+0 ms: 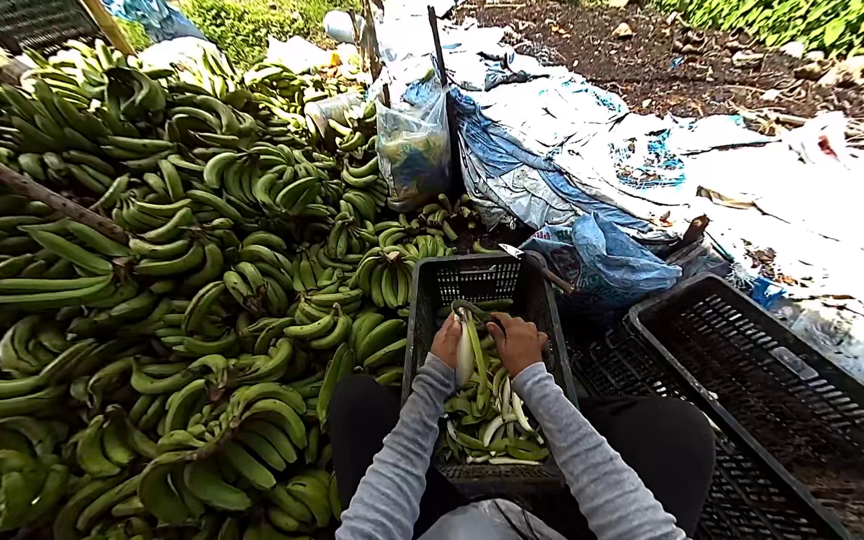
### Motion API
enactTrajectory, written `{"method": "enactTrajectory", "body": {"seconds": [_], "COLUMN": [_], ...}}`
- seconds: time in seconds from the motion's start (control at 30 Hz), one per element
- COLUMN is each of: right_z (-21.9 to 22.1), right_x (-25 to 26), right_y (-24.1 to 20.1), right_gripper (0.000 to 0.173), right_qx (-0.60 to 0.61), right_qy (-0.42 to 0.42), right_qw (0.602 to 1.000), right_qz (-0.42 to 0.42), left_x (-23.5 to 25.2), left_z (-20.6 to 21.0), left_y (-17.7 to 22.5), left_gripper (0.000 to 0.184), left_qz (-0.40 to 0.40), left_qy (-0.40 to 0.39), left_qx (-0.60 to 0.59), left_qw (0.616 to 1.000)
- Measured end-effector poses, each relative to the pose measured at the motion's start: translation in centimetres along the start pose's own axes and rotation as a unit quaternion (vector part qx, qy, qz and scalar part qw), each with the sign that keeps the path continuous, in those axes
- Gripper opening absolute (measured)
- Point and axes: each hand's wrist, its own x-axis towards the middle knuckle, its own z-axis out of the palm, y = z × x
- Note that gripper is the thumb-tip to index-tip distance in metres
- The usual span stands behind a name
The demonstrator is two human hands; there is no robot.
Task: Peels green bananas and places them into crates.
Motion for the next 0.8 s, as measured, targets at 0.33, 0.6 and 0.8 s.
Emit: {"method": "enactTrajectory", "body": {"seconds": [0.33,0.6,0.8], "right_z": [6.2,5.4,11.4], "right_x": [-3.7,1.3,-6.3], "right_y": [6.9,5.8,7.8], "right_gripper": [0.056,0.056,0.059], "right_qx": [0.090,-0.197,-0.305], "right_qy": [0.131,-0.365,-0.572], "right_qw": [0.944,0.899,0.751], "right_qz": [-0.289,0.140,0.127], "left_x": [1.4,0.1,3.3], "left_z": [0.0,1.1,9.8], "left_y": [0.6,-3.9,-10.1], "left_gripper": [0.059,0.045,0.053], "left_qz": [-0.237,-0.215,-0.317], "left_qy": [0.125,0.150,-0.036], "left_qx": [-0.275,-0.017,0.209], "left_qw": [0.923,0.965,0.925]}}
